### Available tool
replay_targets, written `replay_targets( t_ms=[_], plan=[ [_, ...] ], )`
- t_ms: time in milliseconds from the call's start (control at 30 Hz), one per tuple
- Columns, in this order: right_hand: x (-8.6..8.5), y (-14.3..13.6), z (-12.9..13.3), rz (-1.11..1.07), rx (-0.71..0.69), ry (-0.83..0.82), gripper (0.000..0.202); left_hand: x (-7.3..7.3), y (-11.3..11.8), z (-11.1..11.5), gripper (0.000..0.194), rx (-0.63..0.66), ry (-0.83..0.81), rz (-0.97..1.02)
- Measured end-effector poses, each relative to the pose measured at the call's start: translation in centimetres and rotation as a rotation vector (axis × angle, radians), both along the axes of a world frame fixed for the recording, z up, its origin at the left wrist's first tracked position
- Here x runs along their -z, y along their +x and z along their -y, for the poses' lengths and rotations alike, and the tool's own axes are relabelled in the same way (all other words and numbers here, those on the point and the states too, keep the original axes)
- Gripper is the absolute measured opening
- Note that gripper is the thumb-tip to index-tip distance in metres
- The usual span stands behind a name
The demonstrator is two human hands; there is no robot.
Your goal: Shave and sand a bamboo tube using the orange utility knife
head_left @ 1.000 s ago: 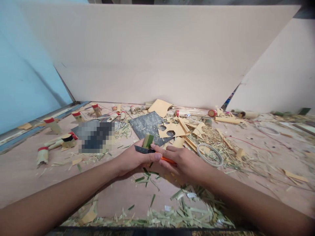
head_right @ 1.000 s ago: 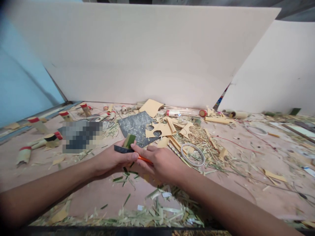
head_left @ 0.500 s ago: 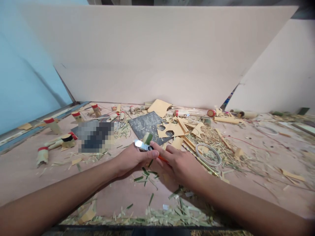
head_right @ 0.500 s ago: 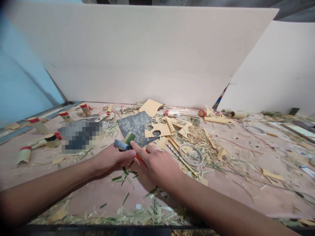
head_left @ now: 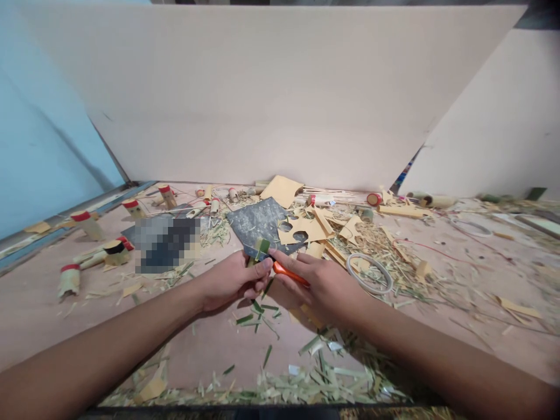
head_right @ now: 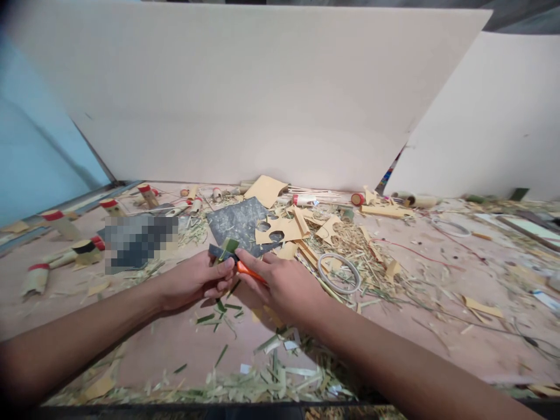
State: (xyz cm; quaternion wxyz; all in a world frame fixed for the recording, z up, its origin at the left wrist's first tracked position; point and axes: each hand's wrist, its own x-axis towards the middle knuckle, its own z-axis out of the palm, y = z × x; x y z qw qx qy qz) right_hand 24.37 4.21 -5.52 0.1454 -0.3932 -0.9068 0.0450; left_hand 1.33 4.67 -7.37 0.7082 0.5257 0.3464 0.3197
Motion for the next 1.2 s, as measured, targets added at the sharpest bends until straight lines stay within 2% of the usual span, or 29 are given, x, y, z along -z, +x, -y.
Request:
replay_targets(
  t_ms=[133, 267, 333, 400, 500, 600, 700, 833, 967, 1200],
  plan=[
    [0.1, 0.0, 0.2, -0.004, -0.02, 0.038, 0.051, 0.0, 0.3, 0.3, 0.05, -0.047, -0.002, -0.018],
    [0.2, -0.5, 0.7, 0.02, 0.026, 0.079, 0.05, 0.0, 0.9, 0.7, 0.052, -0.196, 0.087, -0.146],
    [-0.1, -0.9, 0.7, 0.048, 0.113, 0.086, 0.052, 0.2, 1.2, 0.8, 0.053, -0.281, 0.116, -0.179],
    [-0.5, -1.1, 0.3, 0.064, 0.259, 0.075, 0.053, 0.3, 1.3, 0.8, 0.053, -0.344, 0.103, -0.157],
    [-0.8, -0.9, -0.6, 0.064, 0.406, 0.056, 0.052, 0.1, 1.4, 0.6, 0.054, -0.308, 0.041, -0.085],
    [-0.7, -0.4, -1.2, 0.013, 0.348, 0.055, 0.051, -0.3, 1.1, 0.4, 0.048, -0.181, 0.002, -0.03],
    [-0.4, 0.0, -1.3, -0.071, 0.259, 0.057, 0.052, -0.7, 0.7, 0.4, 0.039, -0.115, -0.017, -0.034],
    [-0.3, 0.6, -1.4, -0.144, 0.14, 0.046, 0.051, -0.4, 0.2, 0.2, 0.042, -0.094, -0.017, -0.031],
    [-0.1, 1.1, -1.6, -0.126, 0.022, 0.078, 0.051, -0.1, 0.0, 0.3, 0.043, -0.084, -0.032, -0.023],
    [0.4, 0.9, -1.3, -0.082, -0.044, 0.058, 0.05, -0.3, 0.4, 0.6, 0.043, -0.106, 0.023, -0.065]
  ],
)
